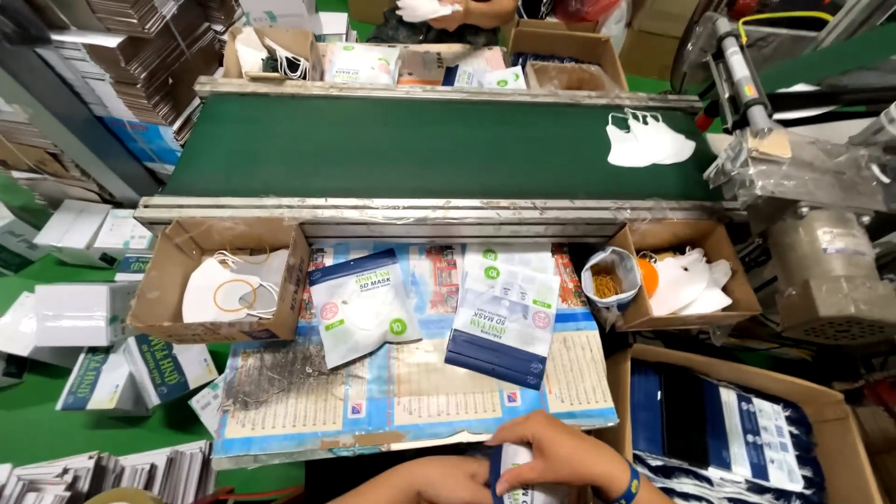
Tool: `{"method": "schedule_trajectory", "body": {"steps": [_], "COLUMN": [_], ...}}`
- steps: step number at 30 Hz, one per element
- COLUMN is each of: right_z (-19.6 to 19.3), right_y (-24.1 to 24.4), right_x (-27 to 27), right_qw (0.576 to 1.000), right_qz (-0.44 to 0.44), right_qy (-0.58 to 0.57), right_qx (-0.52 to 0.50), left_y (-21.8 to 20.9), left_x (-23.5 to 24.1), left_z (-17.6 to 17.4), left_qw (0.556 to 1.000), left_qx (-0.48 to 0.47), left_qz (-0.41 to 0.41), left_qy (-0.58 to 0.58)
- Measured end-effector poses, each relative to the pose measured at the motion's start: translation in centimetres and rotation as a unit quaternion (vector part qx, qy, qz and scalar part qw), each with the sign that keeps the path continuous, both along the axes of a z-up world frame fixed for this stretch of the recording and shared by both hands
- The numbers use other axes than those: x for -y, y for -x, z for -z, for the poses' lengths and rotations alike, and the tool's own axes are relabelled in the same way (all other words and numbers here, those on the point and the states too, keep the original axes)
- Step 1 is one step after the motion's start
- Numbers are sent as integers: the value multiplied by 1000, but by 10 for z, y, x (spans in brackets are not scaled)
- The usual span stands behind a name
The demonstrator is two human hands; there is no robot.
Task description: The recorder is packing stacks of face masks into individual plastic bags and then sealing a cardboard box with tape.
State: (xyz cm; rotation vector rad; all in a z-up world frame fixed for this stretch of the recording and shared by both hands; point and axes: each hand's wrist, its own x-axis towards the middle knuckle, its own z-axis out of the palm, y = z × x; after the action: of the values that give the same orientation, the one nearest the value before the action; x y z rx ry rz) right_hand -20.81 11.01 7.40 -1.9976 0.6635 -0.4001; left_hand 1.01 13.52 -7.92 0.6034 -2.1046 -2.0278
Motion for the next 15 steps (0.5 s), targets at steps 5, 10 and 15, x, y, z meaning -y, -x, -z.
{"method": "schedule_trajectory", "body": {"steps": [5,10,15], "right_z": [53,16,18], "right_y": [23,-3,-11], "right_x": [6,1,-10], "right_qw": [962,949,942], "right_qz": [236,287,306], "right_qy": [-134,-56,-1], "right_qx": [-27,118,138], "left_y": [-1,-26,-30], "left_x": [11,26,33], "left_z": [-97,-189,-169], "left_qw": [907,831,873], "left_qx": [272,6,65], "left_qz": [-143,-335,-268], "left_qy": [288,445,402]}}
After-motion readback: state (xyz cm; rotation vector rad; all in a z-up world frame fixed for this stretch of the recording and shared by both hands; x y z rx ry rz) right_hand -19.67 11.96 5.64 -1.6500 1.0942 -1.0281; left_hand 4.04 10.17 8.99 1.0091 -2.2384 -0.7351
